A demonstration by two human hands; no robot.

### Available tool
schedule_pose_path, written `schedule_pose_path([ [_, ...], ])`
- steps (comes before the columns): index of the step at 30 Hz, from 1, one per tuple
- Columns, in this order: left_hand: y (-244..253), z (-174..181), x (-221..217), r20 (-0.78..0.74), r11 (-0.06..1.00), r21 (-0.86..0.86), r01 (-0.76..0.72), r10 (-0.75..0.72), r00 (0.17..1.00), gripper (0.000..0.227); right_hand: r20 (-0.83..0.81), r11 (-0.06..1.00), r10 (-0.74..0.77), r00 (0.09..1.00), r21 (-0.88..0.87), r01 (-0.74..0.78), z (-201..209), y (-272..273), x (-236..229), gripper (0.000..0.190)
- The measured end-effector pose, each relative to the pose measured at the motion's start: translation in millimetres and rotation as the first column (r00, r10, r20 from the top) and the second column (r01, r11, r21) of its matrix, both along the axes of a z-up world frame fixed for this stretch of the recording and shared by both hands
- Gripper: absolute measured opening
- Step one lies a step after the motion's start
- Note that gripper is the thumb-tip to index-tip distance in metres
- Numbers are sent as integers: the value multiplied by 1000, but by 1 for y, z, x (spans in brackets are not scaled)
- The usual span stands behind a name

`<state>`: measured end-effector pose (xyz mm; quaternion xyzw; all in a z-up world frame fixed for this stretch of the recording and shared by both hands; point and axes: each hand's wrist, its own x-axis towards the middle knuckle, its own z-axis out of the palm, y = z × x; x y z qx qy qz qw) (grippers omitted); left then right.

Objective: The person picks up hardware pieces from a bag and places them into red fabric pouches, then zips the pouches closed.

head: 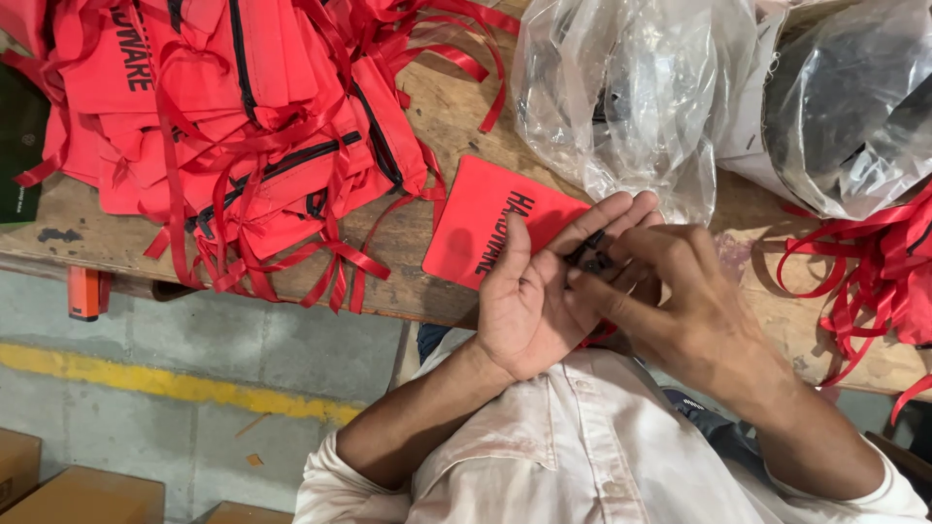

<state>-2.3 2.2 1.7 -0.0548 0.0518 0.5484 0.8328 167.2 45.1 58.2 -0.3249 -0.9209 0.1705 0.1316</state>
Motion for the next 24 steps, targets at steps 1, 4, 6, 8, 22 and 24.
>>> schedule_pose_path([
  [1, 0, 0, 0, 20, 1000, 2, 3, -3, 1000, 93, 7, 1000, 19, 1000, -17, -19, 2, -1, -1, 50],
  [4, 1, -1, 0, 38, 1000, 8, 9, -9, 999, 94, -11, 999, 36, 999, -27, -37, -1, -4, 2, 48],
  [6, 0, -3, 0, 35, 1000, 9, 7, -8, 999, 95, -36, 999, 39, 999, -22, -39, -3, -6, 8, 48],
  [8, -1, -3, -1, 33, 1000, 21, -3, 2, 999, 94, -113, 1000, -13, 994, 14, 15, -2, -9, 13, 45],
  [22, -1, 3, 1, 34, 998, 53, -20, 18, 999, 92, -68, 998, -56, 996, 9, 57, 3, -11, 8, 54],
  [24, -2, 4, -1, 43, 999, 46, -26, 24, 999, 92, -66, 998, -61, 996, 4, 61, -1, -12, 11, 53],
])
